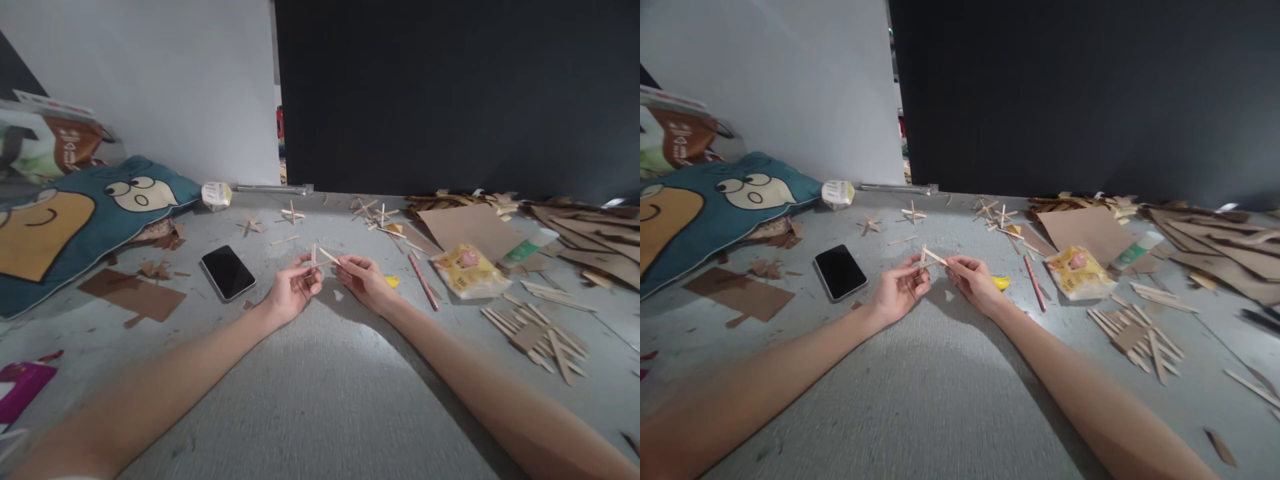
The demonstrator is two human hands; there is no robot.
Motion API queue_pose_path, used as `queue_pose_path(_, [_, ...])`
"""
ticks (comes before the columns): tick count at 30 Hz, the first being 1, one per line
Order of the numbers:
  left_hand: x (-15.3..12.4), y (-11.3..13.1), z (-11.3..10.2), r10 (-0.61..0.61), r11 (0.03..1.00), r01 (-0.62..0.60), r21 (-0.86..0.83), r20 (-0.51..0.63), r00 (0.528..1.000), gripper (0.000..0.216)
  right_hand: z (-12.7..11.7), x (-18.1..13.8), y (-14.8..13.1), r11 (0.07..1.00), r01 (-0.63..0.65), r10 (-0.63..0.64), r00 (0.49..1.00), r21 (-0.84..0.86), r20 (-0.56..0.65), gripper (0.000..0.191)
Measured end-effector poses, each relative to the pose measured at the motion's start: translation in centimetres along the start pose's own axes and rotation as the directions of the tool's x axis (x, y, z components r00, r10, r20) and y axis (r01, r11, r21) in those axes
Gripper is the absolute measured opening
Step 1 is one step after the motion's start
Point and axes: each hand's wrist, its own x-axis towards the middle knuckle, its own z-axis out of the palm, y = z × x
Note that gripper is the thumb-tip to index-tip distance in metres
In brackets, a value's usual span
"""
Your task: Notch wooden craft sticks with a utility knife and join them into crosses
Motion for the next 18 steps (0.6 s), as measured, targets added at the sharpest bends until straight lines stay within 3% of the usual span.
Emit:
queue_pose_path(10, [-0.03,0.13,0.36,-0.018,0.999,0.016,-0.045,-0.052,0.998,0.018,0.17,-0.26,0.47,0.998,0.057,-0.058,0.997,-0.020,-0.053,0.031])
queue_pose_path(15, [0.05,0.16,0.20,-0.027,0.998,0.022,-0.062,-0.071,0.997,0.019,0.19,-0.31,0.68,0.970,0.212,-0.229,0.961,-0.118,-0.157,0.029])
queue_pose_path(18, [0.04,0.13,0.11,-0.033,0.998,0.029,-0.059,-0.070,0.997,0.019,0.02,-0.28,0.88,0.955,0.222,-0.256,0.951,-0.194,-0.172,0.026])
